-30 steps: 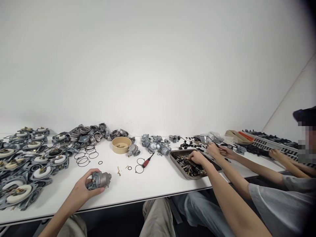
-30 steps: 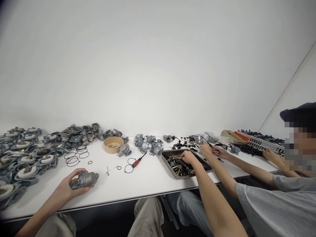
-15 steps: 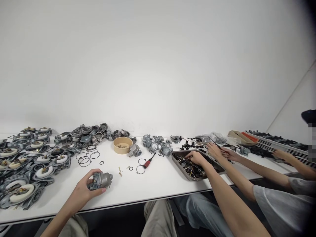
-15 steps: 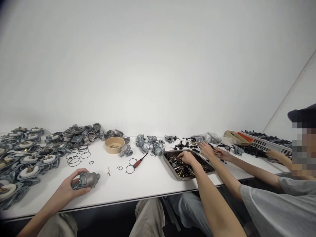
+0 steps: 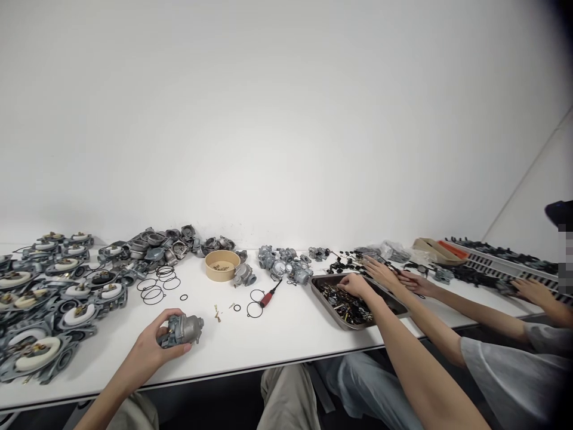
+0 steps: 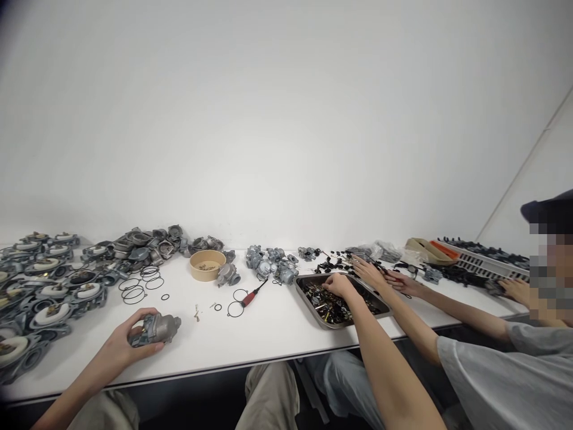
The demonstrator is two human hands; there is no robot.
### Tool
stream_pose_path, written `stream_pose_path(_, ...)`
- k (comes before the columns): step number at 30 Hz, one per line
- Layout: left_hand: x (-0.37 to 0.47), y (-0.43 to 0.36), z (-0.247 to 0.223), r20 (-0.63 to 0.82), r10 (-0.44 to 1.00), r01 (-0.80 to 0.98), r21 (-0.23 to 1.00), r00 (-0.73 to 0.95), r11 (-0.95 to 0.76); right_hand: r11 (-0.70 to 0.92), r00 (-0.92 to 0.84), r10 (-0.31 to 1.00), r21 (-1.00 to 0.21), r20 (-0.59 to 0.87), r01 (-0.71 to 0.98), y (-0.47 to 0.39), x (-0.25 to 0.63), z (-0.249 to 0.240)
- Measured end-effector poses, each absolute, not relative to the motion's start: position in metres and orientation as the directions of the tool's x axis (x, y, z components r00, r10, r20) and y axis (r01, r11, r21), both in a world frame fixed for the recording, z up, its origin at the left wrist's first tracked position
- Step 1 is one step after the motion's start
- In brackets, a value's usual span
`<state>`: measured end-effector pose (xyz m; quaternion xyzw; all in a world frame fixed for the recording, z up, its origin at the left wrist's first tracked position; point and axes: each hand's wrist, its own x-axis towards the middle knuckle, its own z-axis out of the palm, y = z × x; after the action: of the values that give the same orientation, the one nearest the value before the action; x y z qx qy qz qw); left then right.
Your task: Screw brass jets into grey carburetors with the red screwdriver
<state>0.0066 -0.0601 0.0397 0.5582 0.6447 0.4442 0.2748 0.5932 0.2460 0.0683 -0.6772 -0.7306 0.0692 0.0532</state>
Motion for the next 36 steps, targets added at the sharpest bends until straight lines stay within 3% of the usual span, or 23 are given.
stream_pose_path(6,0.006,-0.059,0.039,0.122,0.971,0.473,0.881,-0.206,-0.011,-0.043,0.023,0.994,-0.185,-0.111,0.982,0.255,0.586,0.068)
stream_pose_path(14,0.005,-0.059,0.039,0.136,0.972,0.476,0.879,-0.192,-0.029,-0.111,0.122,0.992,-0.255,0.029,0.961,0.261,0.586,0.056)
stream_pose_path(22,0.005,-0.061,0.042,0.127,0.976,0.481,0.876,-0.178,-0.026,-0.137,0.148,0.989,-0.286,0.016,0.948,0.259,0.590,0.054)
stream_pose_path(36,0.008,-0.064,0.047,0.131,0.975,0.447,0.894,-0.177,-0.038,-0.025,0.180,0.949,-0.507,0.260,0.862,0.228,0.569,0.089)
